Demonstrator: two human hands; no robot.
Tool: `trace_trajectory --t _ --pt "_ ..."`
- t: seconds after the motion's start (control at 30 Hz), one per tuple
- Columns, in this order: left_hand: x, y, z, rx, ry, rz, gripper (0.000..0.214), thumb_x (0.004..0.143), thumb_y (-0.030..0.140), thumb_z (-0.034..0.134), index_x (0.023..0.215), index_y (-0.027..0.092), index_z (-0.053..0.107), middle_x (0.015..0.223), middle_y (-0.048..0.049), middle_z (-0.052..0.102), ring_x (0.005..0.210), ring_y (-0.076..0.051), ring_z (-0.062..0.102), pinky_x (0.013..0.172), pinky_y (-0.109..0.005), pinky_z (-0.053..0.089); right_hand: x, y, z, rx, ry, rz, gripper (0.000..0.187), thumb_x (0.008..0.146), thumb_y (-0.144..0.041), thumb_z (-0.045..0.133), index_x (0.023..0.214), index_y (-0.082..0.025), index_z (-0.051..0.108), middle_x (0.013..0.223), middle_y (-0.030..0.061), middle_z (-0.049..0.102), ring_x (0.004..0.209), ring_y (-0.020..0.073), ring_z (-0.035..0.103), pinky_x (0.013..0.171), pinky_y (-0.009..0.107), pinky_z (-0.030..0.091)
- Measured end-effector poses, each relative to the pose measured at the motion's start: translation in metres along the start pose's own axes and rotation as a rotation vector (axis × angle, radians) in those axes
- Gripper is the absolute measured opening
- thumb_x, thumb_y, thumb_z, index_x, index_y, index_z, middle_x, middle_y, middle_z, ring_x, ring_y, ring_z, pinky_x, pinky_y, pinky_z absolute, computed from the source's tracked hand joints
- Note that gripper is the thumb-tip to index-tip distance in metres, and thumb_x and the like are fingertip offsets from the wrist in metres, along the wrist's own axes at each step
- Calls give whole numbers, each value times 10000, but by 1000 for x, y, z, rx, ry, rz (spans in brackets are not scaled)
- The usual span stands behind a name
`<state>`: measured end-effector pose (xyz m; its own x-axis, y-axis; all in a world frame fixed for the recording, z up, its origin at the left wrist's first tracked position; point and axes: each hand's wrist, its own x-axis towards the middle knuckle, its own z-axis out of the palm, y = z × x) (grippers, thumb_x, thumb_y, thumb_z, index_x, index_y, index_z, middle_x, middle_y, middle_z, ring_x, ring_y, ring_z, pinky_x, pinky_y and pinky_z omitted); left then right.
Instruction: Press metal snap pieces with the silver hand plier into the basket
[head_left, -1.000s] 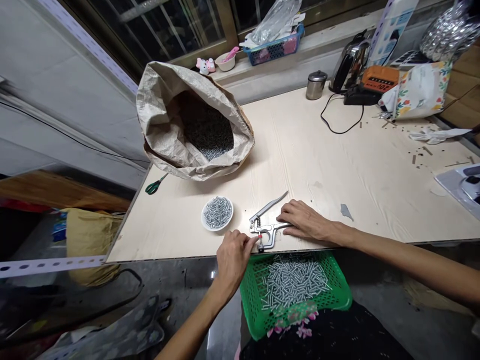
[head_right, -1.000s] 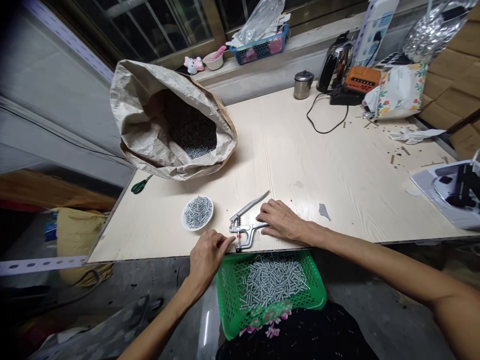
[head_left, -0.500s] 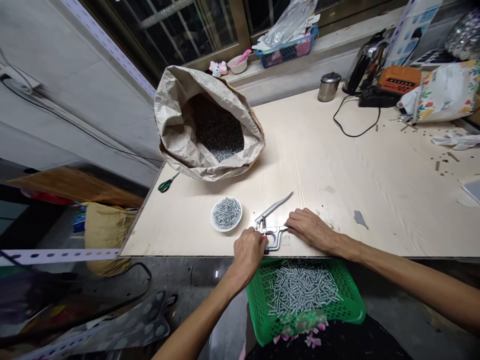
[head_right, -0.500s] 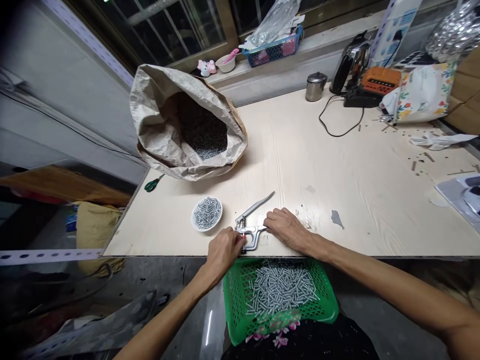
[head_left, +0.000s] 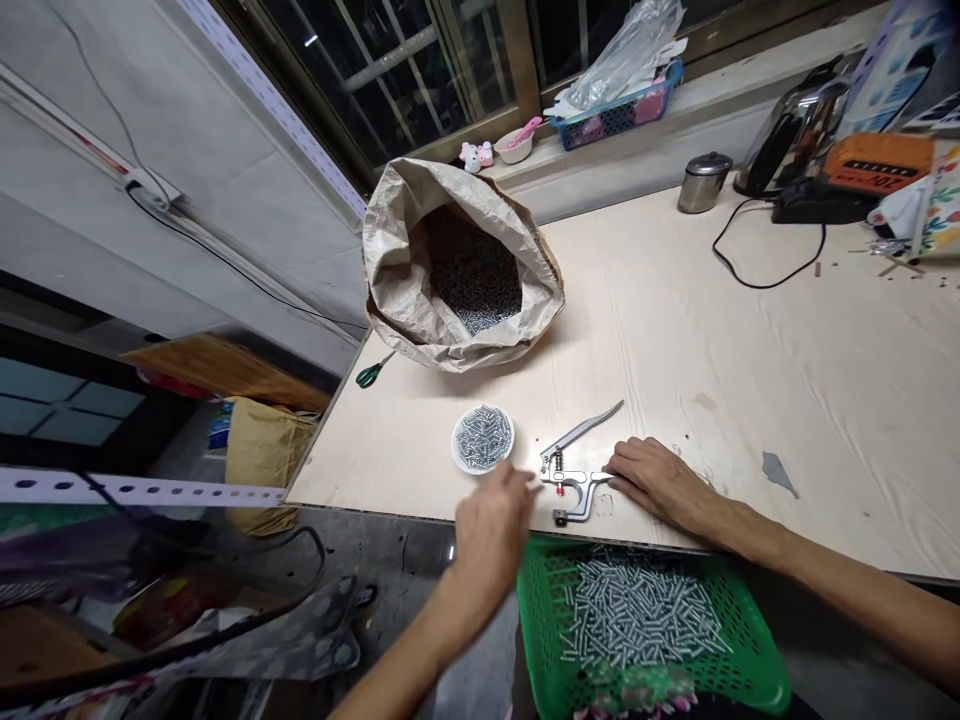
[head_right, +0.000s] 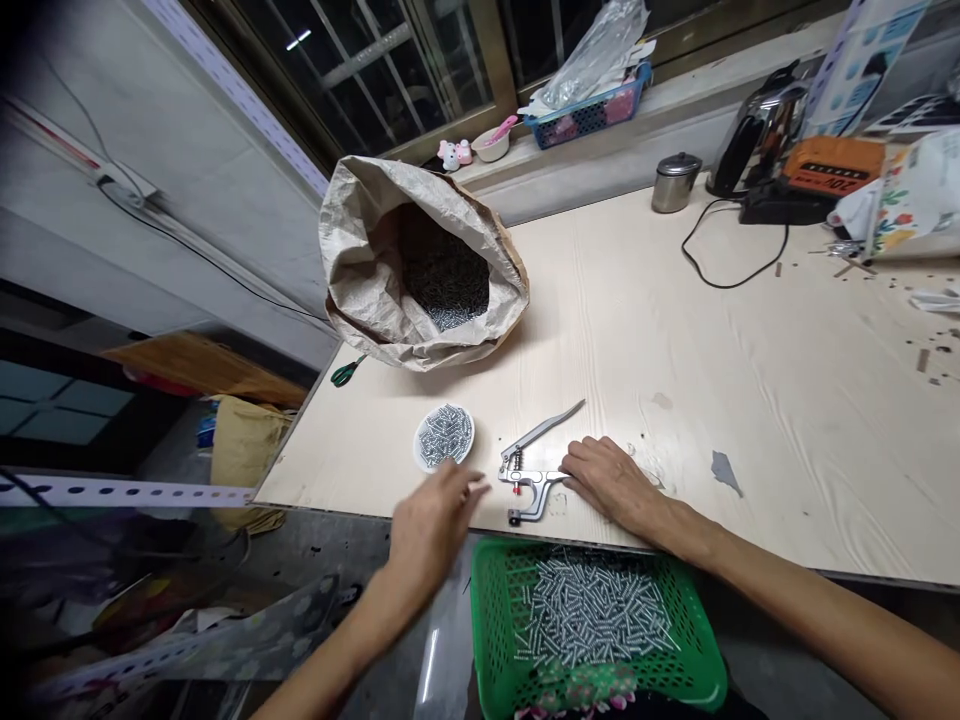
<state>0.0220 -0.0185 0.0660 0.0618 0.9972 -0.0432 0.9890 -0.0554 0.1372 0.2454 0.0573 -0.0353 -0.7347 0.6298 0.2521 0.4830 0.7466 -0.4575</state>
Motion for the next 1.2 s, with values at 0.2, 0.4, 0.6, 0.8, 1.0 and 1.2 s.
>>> trace_trajectory --t 0.2,0.4,0.6,0.8,1.0,1.2 --pt "60 -42 12 65 89 -327 291 903 373 488 775 154 631 907 -86 636 687 -162 563 560 -270 345 0 0 1 2 -1 15 202 966 -243 400 870 -201 573 842 56 578 764 190 524 675 323 370" --pt "71 -48 21 -74 18 -381 233 852 333 535 723 164 631 856 -75 662 728 -171 578 609 -266 365 -1 0 3 -2 0 17 206 968 -244 402 865 -190 572 857 62 579 776 187 519 683 320 364" --pt "56 -48 5 -443 120 -349 191 806 315 543 731 164 634 691 -26 640 633 -141 563 611 -249 405 -1 1 4 -25 6 7 214 971 -251 403 872 -184 581 843 56 580 778 188 514 684 326 354" --pt "19 -17 22 -1061 -194 -487 364 681 503 650 750 148 609 520 29 553 458 -112 500 469 -228 395 -4 -6 -2 -237 99 -85 289 981 -180 348 816 -184 585 758 31 577 739 176 469 713 346 318" --pt "-6 -4 60 -1090 -44 -481 346 676 483 692 734 142 681 729 -36 645 688 -153 584 658 -262 453 -11 -19 -8 -404 247 -181 289 959 -87 358 817 -189 588 689 7 560 692 166 404 713 349 284" --pt "-11 1 68 -991 45 -403 267 738 439 656 728 179 716 780 -36 631 766 -176 589 718 -278 448 -12 -23 -12 -424 296 -202 275 956 -90 383 792 -195 577 680 3 554 692 168 382 715 348 270"
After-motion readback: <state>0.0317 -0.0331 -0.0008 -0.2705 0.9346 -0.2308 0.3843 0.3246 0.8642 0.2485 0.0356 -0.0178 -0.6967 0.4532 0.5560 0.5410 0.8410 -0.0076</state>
